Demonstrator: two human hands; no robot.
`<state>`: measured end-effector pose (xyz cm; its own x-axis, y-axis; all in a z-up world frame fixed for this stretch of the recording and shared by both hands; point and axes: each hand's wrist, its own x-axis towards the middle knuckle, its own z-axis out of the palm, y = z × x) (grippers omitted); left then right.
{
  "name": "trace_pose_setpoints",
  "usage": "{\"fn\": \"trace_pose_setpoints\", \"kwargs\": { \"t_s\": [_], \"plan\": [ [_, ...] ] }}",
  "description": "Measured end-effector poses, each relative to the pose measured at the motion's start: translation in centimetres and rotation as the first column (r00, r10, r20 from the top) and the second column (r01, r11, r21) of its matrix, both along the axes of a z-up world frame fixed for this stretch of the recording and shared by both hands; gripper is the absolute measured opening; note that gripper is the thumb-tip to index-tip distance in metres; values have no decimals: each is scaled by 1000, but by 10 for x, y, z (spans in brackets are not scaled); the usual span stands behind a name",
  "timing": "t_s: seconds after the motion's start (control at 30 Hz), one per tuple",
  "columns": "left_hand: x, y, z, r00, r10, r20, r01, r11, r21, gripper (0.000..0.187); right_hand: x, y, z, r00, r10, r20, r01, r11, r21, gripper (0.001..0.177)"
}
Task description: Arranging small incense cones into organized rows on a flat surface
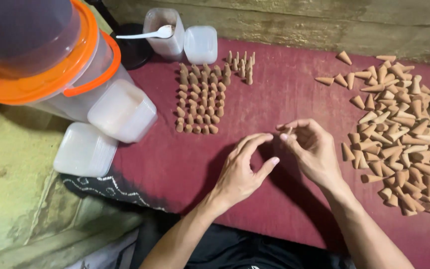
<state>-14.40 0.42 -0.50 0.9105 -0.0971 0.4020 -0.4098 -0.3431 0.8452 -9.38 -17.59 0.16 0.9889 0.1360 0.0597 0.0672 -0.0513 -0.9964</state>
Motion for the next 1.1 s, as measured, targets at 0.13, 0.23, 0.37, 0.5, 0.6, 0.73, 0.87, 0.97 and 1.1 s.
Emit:
{"fn": "trace_pose_setpoints", "kwargs": {
  "t_s": [0.13, 0.23, 0.37, 0.5, 0.6, 0.73, 0.87, 0.97, 1.1],
  "plan": [
    [47, -7, 4, 1000, -1, -27, 0, 999, -36, 60, 58, 10, 4, 1000, 6, -5, -7, 993, -117, 29],
    [77, -14, 14, 997, 12, -77, -16, 998, -59, 70, 104, 14, -16, 983, 22, 182, 7, 988, -154, 27],
    [117, -27, 5, 977, 101, -187, -120, 988, -93, 78, 152, 27, -23, 970, -37, 241, 105, 955, -276, 26],
    [145, -42, -19, 950, 192, -246, -224, 968, -109, 79, 181, 42, -18, 983, -66, 172, 117, 945, -304, 26],
    [151, -48, -17, 934, 232, -273, -273, 954, -122, 79, 195, 49, -28, 992, -59, 114, 95, 931, -352, 25],
    [156, -47, -32, 924, 247, -293, -282, 956, -85, 80, 209, 50, -44, 994, -52, 93, 84, 916, -392, 24],
    [156, -51, -41, 916, 292, -276, -319, 946, -57, 80, 211, 49, -49, 991, -44, 126, 92, 908, -409, 22],
    [157, -53, -44, 909, 302, -289, -326, 945, -38, 80, 212, 48, -57, 987, -42, 154, 103, 903, -416, 22],
    [158, -54, -42, 902, 340, -266, -351, 936, 7, 78, 213, 48, -59, 985, -33, 172, 102, 907, -409, 23]
  ]
}}
